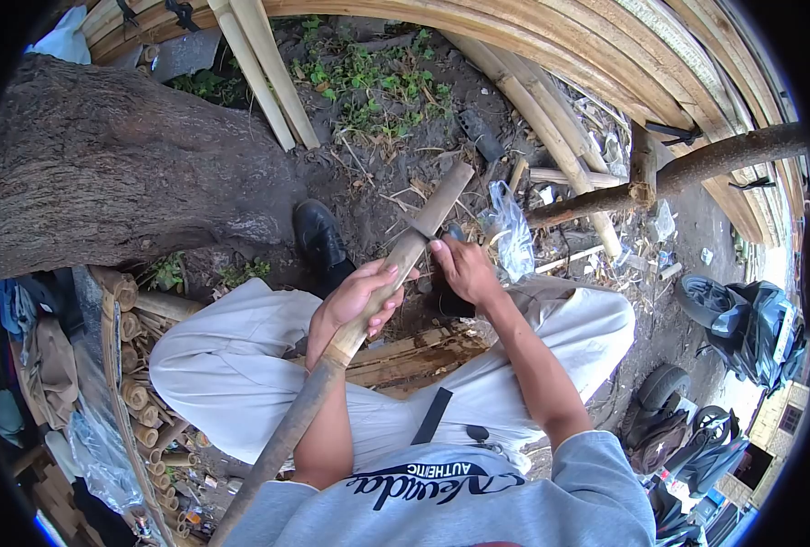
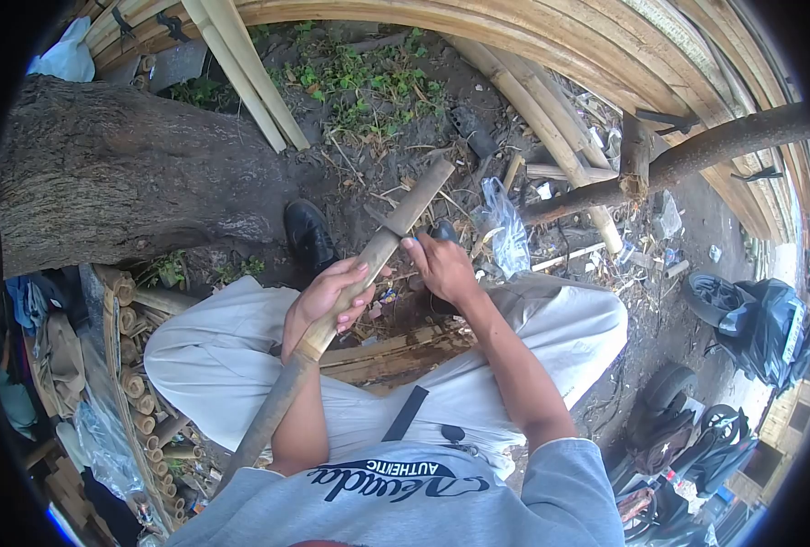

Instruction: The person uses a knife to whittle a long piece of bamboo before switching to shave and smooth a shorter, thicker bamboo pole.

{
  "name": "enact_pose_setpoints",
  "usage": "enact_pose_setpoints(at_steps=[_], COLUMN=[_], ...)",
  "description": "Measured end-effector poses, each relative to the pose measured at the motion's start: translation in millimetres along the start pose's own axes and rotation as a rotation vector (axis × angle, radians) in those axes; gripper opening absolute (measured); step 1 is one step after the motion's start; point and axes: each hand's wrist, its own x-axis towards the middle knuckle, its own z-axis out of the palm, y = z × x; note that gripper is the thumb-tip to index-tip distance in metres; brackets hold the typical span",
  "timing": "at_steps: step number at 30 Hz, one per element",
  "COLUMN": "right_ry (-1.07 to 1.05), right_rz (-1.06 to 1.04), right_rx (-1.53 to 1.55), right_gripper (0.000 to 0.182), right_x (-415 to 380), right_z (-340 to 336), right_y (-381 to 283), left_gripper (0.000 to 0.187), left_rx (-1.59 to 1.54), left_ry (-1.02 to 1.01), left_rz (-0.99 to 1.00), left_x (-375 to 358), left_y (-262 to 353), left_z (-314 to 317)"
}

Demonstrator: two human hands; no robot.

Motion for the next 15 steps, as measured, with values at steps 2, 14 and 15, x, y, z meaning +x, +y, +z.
enact_pose_setpoints(at_steps=[2, 14, 15], right_ry=[0.129, 0.033, -0.004], right_rz=[0.066, -0.013, -0.094], right_rx=[0.049, 0.034, 0.033], right_gripper=[0.054, 0.048, 0.046], right_x=[13.1, -4.6, -10.7], right_z=[1.2, -12.9, -4.1], right_y=[25.1, -19.4, -21.5], left_gripper=[0.044, 0.043, 0.043], left_rx=[0.026, -0.029, -0.031], left_ry=[0.062, -0.028, -0.025], left_rz=[0.011, 0.016, 0.016], left_x=[0.0, -8.3, -8.4], left_y=[-1.3, 3.7, 2.7], left_z=[5.0, 2.6, 2.5])
